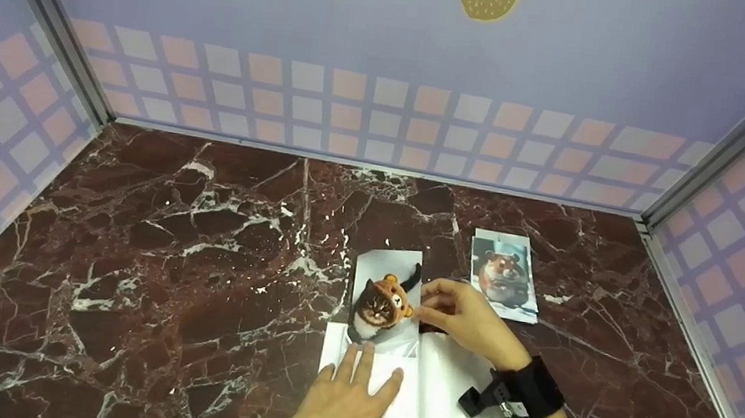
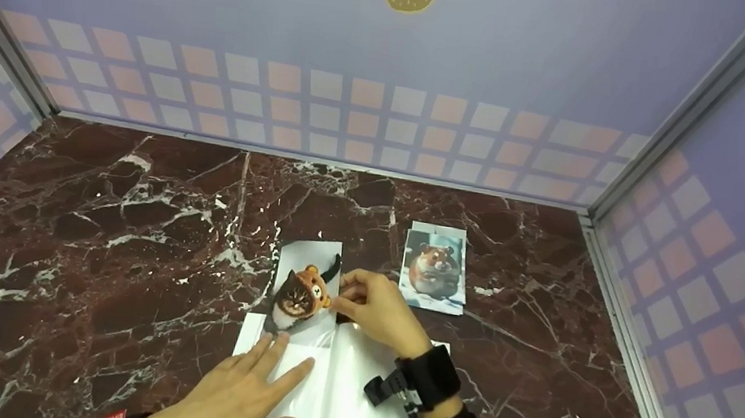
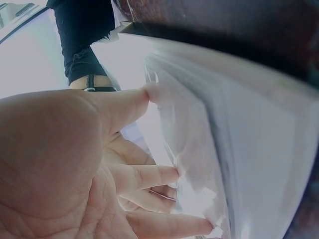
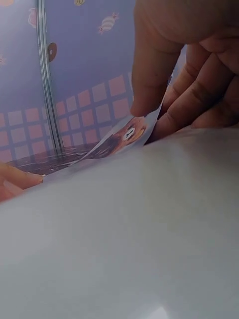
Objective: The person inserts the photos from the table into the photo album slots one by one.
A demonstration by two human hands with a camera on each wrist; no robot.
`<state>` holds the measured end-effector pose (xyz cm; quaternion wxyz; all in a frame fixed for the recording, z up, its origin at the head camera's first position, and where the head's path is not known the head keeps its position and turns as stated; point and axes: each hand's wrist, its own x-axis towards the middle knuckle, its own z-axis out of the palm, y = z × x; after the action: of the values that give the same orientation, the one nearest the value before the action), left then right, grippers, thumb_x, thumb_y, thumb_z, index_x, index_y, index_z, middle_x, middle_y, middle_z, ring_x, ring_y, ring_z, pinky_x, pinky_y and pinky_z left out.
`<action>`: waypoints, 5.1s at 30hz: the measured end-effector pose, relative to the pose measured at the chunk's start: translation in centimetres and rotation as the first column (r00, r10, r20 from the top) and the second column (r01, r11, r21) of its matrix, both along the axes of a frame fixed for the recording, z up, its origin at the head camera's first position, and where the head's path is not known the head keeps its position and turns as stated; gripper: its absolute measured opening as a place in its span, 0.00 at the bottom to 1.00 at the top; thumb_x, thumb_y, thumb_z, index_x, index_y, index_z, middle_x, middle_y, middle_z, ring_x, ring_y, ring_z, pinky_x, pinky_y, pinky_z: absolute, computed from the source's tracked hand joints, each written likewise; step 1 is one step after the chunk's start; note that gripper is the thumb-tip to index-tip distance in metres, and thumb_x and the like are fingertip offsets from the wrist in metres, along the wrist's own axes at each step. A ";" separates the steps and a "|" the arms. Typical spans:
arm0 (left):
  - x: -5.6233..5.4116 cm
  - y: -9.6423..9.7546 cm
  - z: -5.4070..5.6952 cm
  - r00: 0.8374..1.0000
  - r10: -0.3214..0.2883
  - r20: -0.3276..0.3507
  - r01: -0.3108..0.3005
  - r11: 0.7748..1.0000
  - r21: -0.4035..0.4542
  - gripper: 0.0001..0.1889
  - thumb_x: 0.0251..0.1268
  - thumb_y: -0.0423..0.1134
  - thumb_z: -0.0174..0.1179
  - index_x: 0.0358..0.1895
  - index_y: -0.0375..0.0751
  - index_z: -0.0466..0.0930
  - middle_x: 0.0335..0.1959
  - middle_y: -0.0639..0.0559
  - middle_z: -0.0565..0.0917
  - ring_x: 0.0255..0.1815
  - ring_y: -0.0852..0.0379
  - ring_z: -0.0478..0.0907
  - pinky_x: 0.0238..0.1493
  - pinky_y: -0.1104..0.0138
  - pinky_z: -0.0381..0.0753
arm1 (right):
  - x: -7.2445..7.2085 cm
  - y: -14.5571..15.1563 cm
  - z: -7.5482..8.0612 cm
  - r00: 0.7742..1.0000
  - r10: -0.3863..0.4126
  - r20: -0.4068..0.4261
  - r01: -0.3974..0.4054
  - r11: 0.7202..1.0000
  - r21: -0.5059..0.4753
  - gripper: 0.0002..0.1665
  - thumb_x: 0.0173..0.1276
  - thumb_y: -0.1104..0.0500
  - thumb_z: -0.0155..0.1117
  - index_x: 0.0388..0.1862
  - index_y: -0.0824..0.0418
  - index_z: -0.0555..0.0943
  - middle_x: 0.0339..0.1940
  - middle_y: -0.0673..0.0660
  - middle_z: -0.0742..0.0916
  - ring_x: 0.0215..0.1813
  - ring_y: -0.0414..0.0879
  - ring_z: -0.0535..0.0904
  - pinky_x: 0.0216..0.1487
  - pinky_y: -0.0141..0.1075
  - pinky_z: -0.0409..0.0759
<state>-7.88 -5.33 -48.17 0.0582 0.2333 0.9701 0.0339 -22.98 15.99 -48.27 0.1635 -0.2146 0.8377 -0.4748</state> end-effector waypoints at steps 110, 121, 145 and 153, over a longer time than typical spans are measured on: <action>0.8 -0.3 -3.6 0.955 -0.233 -0.184 0.234 0.972 -0.017 0.37 0.74 0.77 0.45 0.72 0.58 0.76 0.64 0.42 0.78 0.63 0.46 0.79 0.33 0.56 0.84 | -2.2 0.1 -0.8 0.992 0.130 -0.003 -0.130 0.991 0.041 0.17 0.76 0.60 0.70 0.61 0.57 0.83 0.36 0.58 0.88 0.36 0.45 0.82 0.41 0.31 0.78; 1.9 0.0 -0.4 0.872 -0.307 -0.382 0.322 0.946 -0.026 0.32 0.76 0.76 0.44 0.45 0.55 0.85 0.34 0.56 0.76 0.30 0.62 0.68 0.23 0.72 0.57 | -2.0 -0.1 -0.4 0.989 0.145 0.029 -0.146 0.989 0.024 0.17 0.75 0.62 0.71 0.61 0.56 0.84 0.36 0.58 0.90 0.36 0.44 0.84 0.41 0.31 0.81; 1.6 0.0 0.0 0.897 -0.308 -0.316 0.317 0.948 -0.025 0.32 0.76 0.76 0.44 0.48 0.56 0.86 0.38 0.55 0.79 0.35 0.60 0.73 0.25 0.70 0.60 | -2.0 -0.3 -0.8 0.984 0.173 0.032 -0.173 0.985 0.001 0.11 0.74 0.63 0.72 0.52 0.62 0.87 0.36 0.60 0.88 0.35 0.41 0.81 0.39 0.27 0.78; 1.7 0.1 0.4 0.926 -0.295 -0.234 0.296 0.955 -0.034 0.32 0.76 0.77 0.44 0.52 0.57 0.85 0.42 0.54 0.80 0.41 0.59 0.77 0.30 0.68 0.72 | -1.8 -0.2 -1.0 0.980 0.195 0.046 -0.195 0.981 0.017 0.08 0.74 0.62 0.71 0.49 0.63 0.88 0.39 0.61 0.90 0.37 0.40 0.83 0.43 0.27 0.82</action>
<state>-6.13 -5.21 -47.76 -0.0533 0.3791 0.9238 -0.0023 -24.77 15.74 -49.25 0.2299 -0.2835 0.8140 -0.4520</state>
